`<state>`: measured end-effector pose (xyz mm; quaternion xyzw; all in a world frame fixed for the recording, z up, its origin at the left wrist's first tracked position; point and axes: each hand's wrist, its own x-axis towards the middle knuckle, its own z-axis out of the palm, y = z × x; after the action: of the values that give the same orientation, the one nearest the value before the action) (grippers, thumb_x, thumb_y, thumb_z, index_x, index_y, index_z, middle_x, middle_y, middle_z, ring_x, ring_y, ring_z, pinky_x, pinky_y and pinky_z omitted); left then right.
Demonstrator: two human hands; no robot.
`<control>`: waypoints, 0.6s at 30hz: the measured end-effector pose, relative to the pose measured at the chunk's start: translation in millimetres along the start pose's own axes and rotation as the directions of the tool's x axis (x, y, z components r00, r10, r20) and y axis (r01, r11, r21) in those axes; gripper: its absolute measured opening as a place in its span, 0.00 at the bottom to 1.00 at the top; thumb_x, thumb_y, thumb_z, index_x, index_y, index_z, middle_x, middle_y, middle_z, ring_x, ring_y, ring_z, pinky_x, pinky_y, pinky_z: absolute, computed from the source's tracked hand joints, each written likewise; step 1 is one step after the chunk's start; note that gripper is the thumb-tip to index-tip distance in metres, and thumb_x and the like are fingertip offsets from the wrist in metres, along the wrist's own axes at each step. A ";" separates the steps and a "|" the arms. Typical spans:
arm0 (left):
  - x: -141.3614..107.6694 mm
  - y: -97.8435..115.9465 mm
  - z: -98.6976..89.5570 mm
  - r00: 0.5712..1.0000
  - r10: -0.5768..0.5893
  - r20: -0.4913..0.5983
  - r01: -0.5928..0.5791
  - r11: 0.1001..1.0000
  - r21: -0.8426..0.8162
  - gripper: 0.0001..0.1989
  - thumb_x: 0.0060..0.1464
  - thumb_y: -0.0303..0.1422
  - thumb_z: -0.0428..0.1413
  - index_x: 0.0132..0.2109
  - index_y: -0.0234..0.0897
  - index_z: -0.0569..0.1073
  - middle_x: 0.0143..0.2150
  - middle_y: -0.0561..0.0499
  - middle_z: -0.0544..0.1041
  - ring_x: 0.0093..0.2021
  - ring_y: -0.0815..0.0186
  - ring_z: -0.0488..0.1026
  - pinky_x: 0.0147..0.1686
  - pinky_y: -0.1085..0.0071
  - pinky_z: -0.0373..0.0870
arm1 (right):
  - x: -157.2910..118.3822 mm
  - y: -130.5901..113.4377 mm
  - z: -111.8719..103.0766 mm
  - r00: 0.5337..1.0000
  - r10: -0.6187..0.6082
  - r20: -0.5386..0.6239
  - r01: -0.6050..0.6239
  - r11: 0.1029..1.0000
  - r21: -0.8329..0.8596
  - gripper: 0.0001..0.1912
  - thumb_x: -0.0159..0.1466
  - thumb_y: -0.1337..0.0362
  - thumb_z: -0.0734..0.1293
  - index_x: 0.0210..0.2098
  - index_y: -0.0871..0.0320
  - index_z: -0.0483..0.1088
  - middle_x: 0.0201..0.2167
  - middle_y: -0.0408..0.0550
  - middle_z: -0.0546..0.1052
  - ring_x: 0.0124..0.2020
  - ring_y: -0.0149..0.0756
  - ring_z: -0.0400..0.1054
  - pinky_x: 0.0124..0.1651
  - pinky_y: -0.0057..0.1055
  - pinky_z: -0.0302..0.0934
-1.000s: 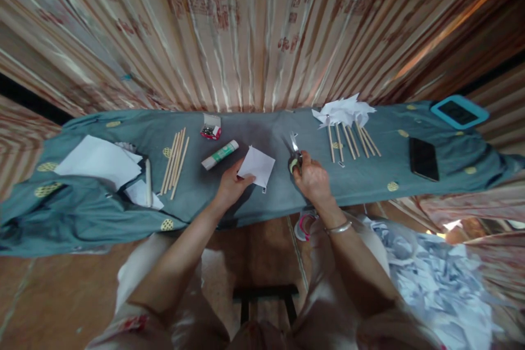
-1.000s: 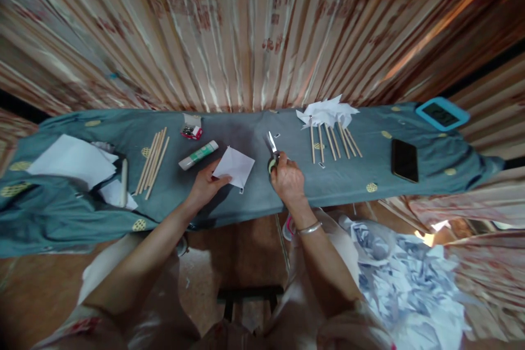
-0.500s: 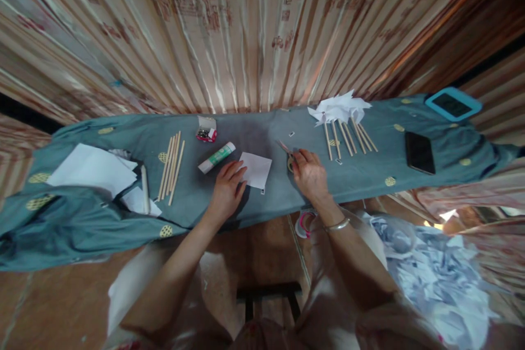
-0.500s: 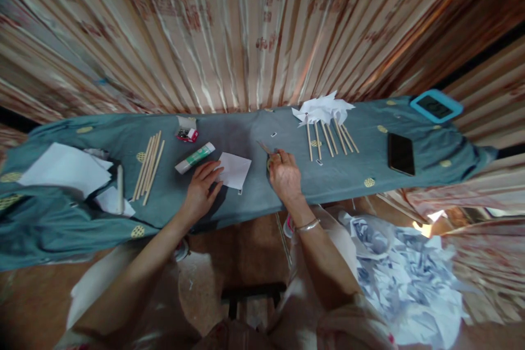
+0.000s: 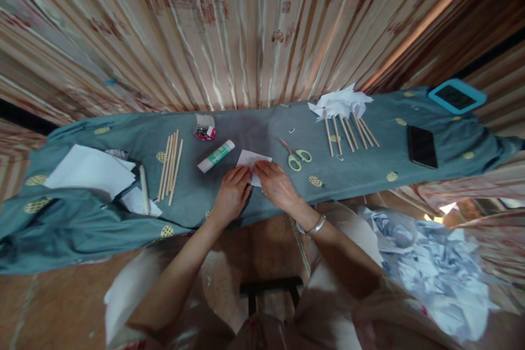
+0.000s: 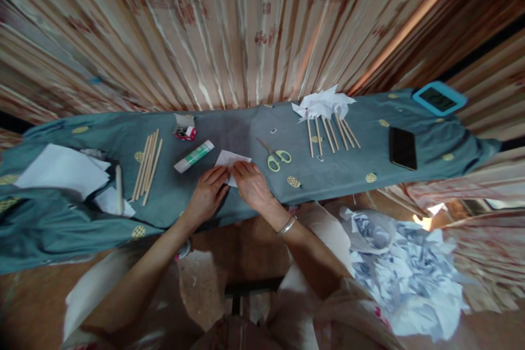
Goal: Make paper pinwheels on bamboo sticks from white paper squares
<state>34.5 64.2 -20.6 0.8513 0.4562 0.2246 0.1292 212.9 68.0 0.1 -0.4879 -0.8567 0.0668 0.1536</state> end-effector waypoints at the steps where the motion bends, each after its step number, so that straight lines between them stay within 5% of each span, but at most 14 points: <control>1: -0.5 -0.2 -0.2 1.000 -0.001 0.001 0.001 1.000 -0.001 0.19 0.63 0.32 0.47 0.58 0.34 0.71 0.60 0.40 0.72 0.62 0.52 0.66 0.62 0.49 0.64 | -0.5 -0.1 -0.3 1.000 0.000 0.001 0.000 1.000 -0.001 0.22 0.64 0.76 0.58 0.56 0.66 0.69 0.57 0.61 0.72 0.58 0.47 0.64 0.62 0.43 0.58; 18: -21.9 -15.2 -14.4 1.000 -0.012 -0.027 0.013 0.999 0.038 0.18 0.63 0.35 0.50 0.56 0.33 0.73 0.58 0.39 0.74 0.59 0.52 0.68 0.59 0.51 0.67 | -9.5 29.4 -3.2 0.989 0.136 -0.049 -0.140 0.987 -0.082 0.21 0.67 0.74 0.56 0.56 0.68 0.69 0.57 0.62 0.73 0.57 0.47 0.64 0.61 0.43 0.57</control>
<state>5.7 54.5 -20.4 0.8478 0.4672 0.2263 0.1080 242.4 74.8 -6.5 -0.5536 -0.8193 0.0300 0.1463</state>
